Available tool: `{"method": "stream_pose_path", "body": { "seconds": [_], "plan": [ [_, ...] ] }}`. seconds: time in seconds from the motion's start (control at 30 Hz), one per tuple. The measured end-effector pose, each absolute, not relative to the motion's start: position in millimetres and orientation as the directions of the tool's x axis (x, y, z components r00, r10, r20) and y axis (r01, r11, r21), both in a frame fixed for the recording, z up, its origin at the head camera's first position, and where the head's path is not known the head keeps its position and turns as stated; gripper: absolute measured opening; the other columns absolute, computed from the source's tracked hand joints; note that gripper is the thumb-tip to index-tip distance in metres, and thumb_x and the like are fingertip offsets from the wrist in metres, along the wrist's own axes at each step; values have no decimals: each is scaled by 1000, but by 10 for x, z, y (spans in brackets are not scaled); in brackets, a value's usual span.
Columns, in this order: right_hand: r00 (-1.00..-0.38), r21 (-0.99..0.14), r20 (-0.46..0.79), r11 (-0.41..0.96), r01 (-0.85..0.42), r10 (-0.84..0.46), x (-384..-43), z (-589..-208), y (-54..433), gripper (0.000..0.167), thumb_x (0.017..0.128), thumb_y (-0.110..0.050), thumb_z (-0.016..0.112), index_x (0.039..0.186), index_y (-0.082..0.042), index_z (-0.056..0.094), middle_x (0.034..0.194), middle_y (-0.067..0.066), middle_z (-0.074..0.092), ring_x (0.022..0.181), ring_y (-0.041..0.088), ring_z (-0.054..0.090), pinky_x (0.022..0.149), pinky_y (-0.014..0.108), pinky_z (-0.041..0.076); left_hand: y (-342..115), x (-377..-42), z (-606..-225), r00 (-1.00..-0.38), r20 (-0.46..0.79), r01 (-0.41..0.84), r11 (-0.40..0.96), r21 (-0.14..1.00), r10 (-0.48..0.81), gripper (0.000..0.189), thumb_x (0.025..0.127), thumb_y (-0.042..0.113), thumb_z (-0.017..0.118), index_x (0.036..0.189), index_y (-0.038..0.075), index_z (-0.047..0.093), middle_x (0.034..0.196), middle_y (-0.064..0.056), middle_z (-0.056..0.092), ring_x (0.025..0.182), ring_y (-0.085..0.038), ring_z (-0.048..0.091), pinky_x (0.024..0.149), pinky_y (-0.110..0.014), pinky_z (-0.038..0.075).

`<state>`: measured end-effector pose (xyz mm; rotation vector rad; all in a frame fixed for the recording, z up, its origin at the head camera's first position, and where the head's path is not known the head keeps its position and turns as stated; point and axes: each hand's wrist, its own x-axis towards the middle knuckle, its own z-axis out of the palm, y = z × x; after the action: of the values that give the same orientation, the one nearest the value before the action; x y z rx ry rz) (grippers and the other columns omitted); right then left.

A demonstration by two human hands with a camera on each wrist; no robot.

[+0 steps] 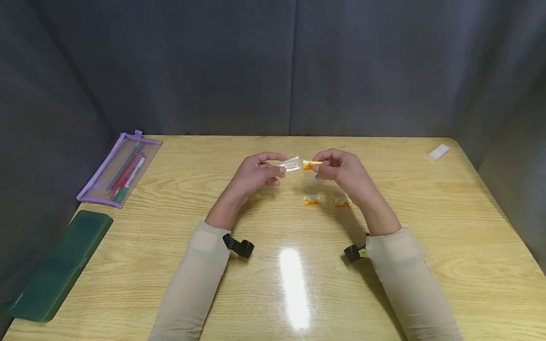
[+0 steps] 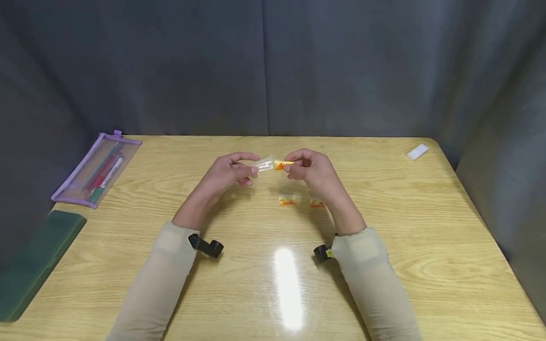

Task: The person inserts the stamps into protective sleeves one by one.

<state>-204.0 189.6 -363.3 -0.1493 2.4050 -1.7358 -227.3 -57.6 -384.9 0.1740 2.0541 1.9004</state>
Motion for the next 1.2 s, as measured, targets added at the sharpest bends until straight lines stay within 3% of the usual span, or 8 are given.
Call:
{"method": "stream_pose_path", "body": {
  "seconds": [0.27, 0.5, 0.6, 0.87, 1.07, 1.2],
  "plan": [
    [-986, -962, -74, 272, 31, -149, -2049, -3625, 1941, 30, 98, -12, 67, 125, -1, 61, 94, 0, 62, 87, 15, 72, 91, 33, 60, -510, -2263, -3823, -945, -136, -106, 113, 988, 298, 33, 93, 12, 74, 125, 15, 69, 90, -6, 75, 66, -14, 67, 79, -38, 61],
    [-989, -969, -70, 243, 36, -133, -2050, -3642, 1986, 25, 99, -13, 65, 122, -2, 62, 94, 0, 61, 85, 16, 70, 86, 29, 60, -508, -2238, -3853, -940, -130, -103, 103, 989, 315, 32, 93, 15, 74, 124, 16, 71, 102, -16, 75, 92, -42, 69, 93, -52, 56],
    [-987, -970, -72, 239, 37, -143, -2057, -3647, 1983, 27, 99, -14, 66, 123, -2, 61, 94, 0, 62, 86, 15, 70, 86, 29, 60, -503, -2226, -3854, -946, -125, -102, 90, 991, 300, 33, 92, 15, 75, 124, 17, 71, 98, -13, 75, 94, -46, 67, 92, -53, 56],
    [-986, -973, -77, 225, 42, -148, -2047, -3640, 1956, 35, 100, -12, 64, 132, 0, 57, 94, -1, 63, 85, 13, 69, 85, 27, 60, -455, -2184, -3839, -946, -141, -128, 62, 990, 292, 42, 92, 14, 74, 133, 16, 65, 101, -15, 72, 94, -42, 67, 88, -47, 59],
    [-987, -978, -67, 207, 36, -145, -2042, -3629, 1920, 44, 99, -14, 66, 139, -1, 55, 91, 0, 59, 83, 12, 68, 85, 28, 60, -467, -2180, -3827, -955, -159, -164, 2, 986, 250, 34, 95, 12, 70, 129, 8, 68, 100, -8, 68, 77, -16, 66, 71, -24, 58],
    [-987, -980, -69, 195, 40, -143, -2030, -3619, 1897, 39, 99, -14, 66, 135, -1, 58, 91, -2, 59, 82, 11, 67, 85, 27, 60, -482, -2172, -3821, -952, -170, -177, -7, 984, 254, 28, 97, 15, 70, 123, 5, 72, 109, -13, 68, 74, -10, 64, 68, -21, 57]
  ]
}}
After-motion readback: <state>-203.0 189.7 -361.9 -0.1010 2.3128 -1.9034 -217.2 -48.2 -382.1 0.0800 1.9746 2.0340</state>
